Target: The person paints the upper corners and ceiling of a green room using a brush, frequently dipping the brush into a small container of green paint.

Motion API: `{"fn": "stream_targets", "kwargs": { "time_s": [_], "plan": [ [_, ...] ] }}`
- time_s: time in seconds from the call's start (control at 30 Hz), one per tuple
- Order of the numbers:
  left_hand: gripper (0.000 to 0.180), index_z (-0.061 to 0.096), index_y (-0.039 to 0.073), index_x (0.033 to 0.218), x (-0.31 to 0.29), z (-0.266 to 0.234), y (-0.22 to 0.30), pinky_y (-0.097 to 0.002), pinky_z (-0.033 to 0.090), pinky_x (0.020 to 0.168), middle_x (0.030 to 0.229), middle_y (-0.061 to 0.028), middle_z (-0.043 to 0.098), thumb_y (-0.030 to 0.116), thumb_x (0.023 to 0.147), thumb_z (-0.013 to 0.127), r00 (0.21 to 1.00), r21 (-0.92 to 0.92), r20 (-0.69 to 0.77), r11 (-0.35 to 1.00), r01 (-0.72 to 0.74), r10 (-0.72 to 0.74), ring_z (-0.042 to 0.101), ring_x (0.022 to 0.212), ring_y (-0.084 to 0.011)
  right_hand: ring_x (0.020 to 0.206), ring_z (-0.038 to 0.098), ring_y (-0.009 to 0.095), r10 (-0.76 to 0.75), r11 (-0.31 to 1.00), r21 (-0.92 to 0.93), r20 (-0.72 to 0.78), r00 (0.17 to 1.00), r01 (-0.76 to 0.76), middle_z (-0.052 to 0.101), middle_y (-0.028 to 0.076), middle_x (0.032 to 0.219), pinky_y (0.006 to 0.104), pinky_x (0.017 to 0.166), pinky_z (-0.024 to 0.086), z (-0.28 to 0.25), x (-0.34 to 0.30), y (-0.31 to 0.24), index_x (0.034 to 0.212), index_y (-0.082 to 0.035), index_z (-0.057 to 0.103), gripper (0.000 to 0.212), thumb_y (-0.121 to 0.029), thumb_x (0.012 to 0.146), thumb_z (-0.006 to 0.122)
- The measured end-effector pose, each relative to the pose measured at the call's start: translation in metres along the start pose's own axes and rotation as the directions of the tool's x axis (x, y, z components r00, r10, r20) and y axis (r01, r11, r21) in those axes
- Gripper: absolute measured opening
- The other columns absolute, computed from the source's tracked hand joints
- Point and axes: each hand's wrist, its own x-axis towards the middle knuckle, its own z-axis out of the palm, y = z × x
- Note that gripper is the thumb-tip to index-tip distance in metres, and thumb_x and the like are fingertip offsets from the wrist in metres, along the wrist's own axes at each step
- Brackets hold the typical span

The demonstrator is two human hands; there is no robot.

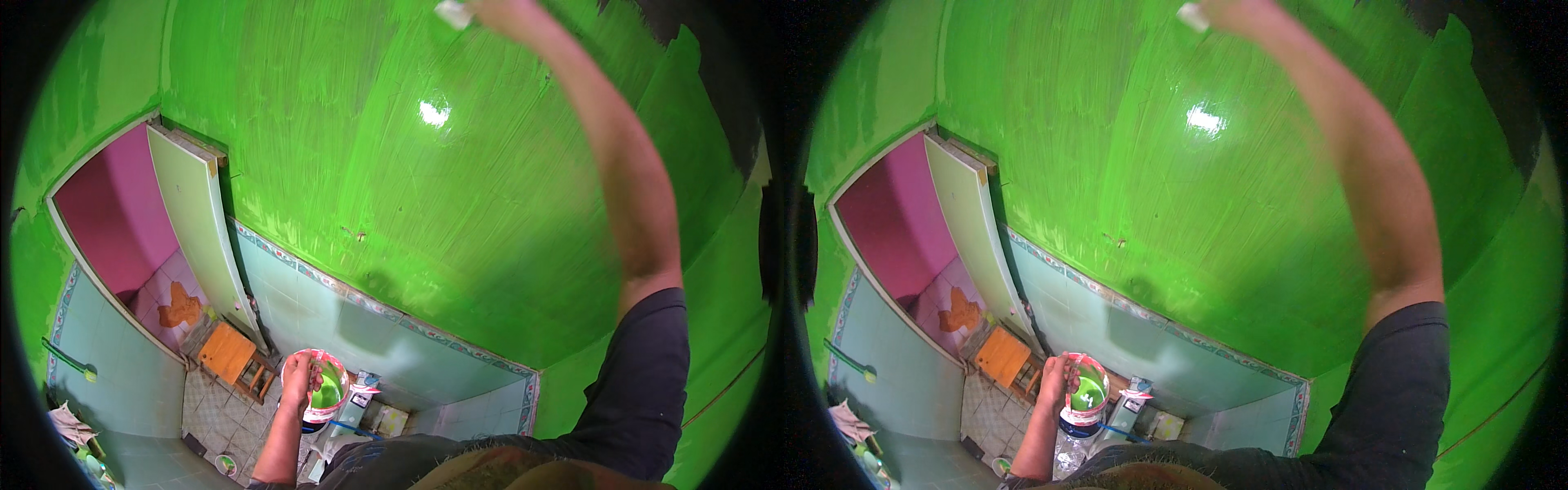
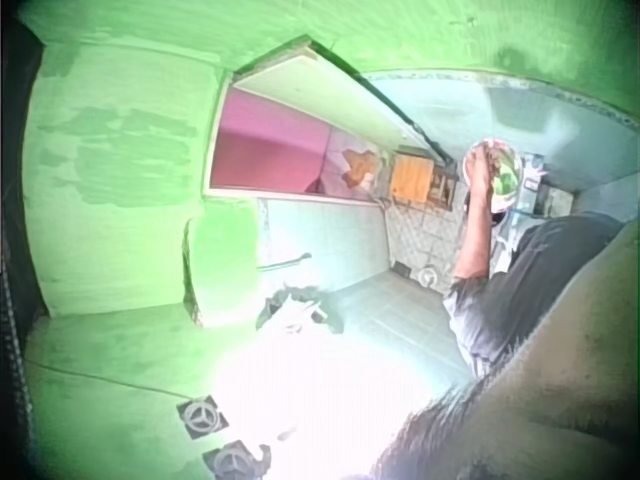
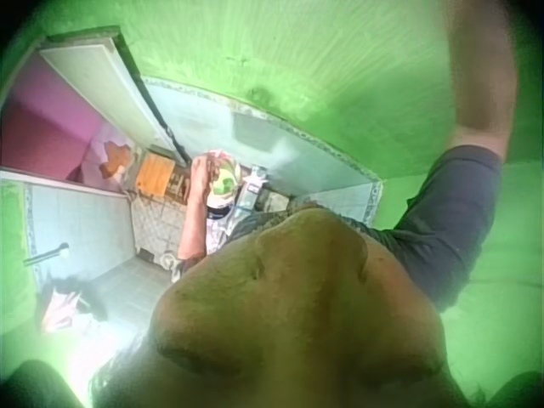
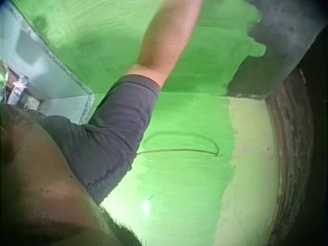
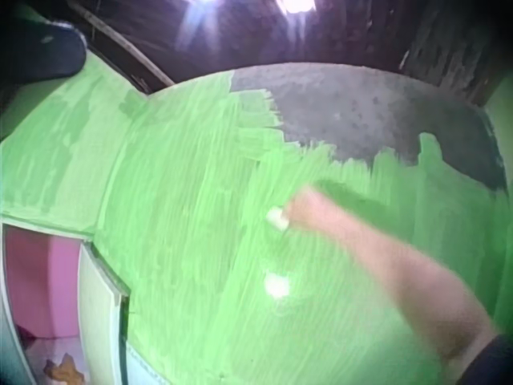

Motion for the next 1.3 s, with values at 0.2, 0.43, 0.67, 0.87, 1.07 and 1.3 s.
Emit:
{"fn": "stream_targets", "kwargs": {
  "time_s": [0.2,0.43,0.67,0.87,1.07,1.3],
  "plan": [
    [0.027,0.046,0.006,0.088,0.007,-0.001,-0.009,-0.0247,0.039,0.035,0.064,-0.0074,0.056,0.032,0.094,0.052,1.000,0.048,0.001,0.999,-0.016,0.016,0.052,0.043,-0.0130,0.076,0.066,0.030,0.773,0.630,0.538,-0.366,0.518,-0.560,0.068,0.016,0.083,0.0436,0.065,0.052,-0.053,-0.020,0.075,0.085,-0.004,0.069,0.022,-0.023,0.086,0.058],
    [0.028,0.044,0.007,0.088,0.009,0.005,-0.014,-0.0255,0.039,0.035,0.064,-0.0080,0.057,0.033,0.093,0.053,0.999,0.044,0.052,0.999,-0.017,0.015,0.053,0.043,-0.0132,0.073,0.067,0.028,0.443,0.853,0.352,-0.095,0.891,-0.386,0.067,0.016,0.083,0.0383,0.063,0.055,-0.002,-0.094,-0.063,0.095,-0.003,0.064,0.026,-0.021,0.092,0.047],
    [0.029,0.043,0.007,0.089,0.000,0.019,-0.009,-0.0250,0.039,0.036,0.066,-0.0077,0.056,0.033,0.093,0.054,0.999,0.045,0.050,0.999,-0.017,0.014,0.052,0.043,-0.0131,0.060,0.061,0.030,0.170,0.842,0.526,-0.042,0.984,-0.123,0.065,0.017,0.075,0.0426,0.059,0.051,0.005,-0.112,-0.017,0.093,-0.004,0.068,0.026,-0.024,0.089,0.052],
    [0.029,0.043,0.006,0.091,-0.008,0.029,-0.015,-0.0263,0.039,0.036,0.066,-0.0070,0.054,0.032,0.092,0.055,0.997,0.026,0.073,0.999,0.033,-0.035,0.052,0.044,-0.0137,0.065,0.064,0.025,0.644,0.556,0.699,-0.020,0.765,-0.450,0.067,0.015,0.076,0.0409,0.057,0.048,-0.028,-0.119,0.086,0.081,-0.001,0.069,0.024,-0.023,0.084,0.059],
    [0.029,0.041,0.006,0.092,-0.011,0.023,-0.016,-0.0267,0.040,0.038,0.066,-0.0088,0.055,0.032,0.093,0.054,0.997,0.075,0.068,0.997,0.016,-0.021,0.052,0.044,-0.0146,0.056,0.059,0.026,0.594,0.768,0.485,-0.296,0.748,-0.419,0.063,0.015,0.068,0.0424,0.056,0.047,-0.002,-0.131,0.065,0.086,-0.003,0.069,0.026,-0.025,0.088,0.054],
    [0.029,0.042,0.005,0.090,-0.014,0.028,-0.016,-0.0278,0.041,0.037,0.067,-0.0103,0.057,0.032,0.094,0.053,0.997,0.090,0.075,0.996,0.029,-0.035,0.053,0.045,-0.0158,0.055,0.057,0.025,0.435,0.753,0.531,0.042,0.900,-0.389,0.061,0.011,0.068,0.0429,0.054,0.047,0.015,-0.167,0.027,0.099,-0.005,0.066,0.029,-0.027,0.092,0.049]
  ]
}}
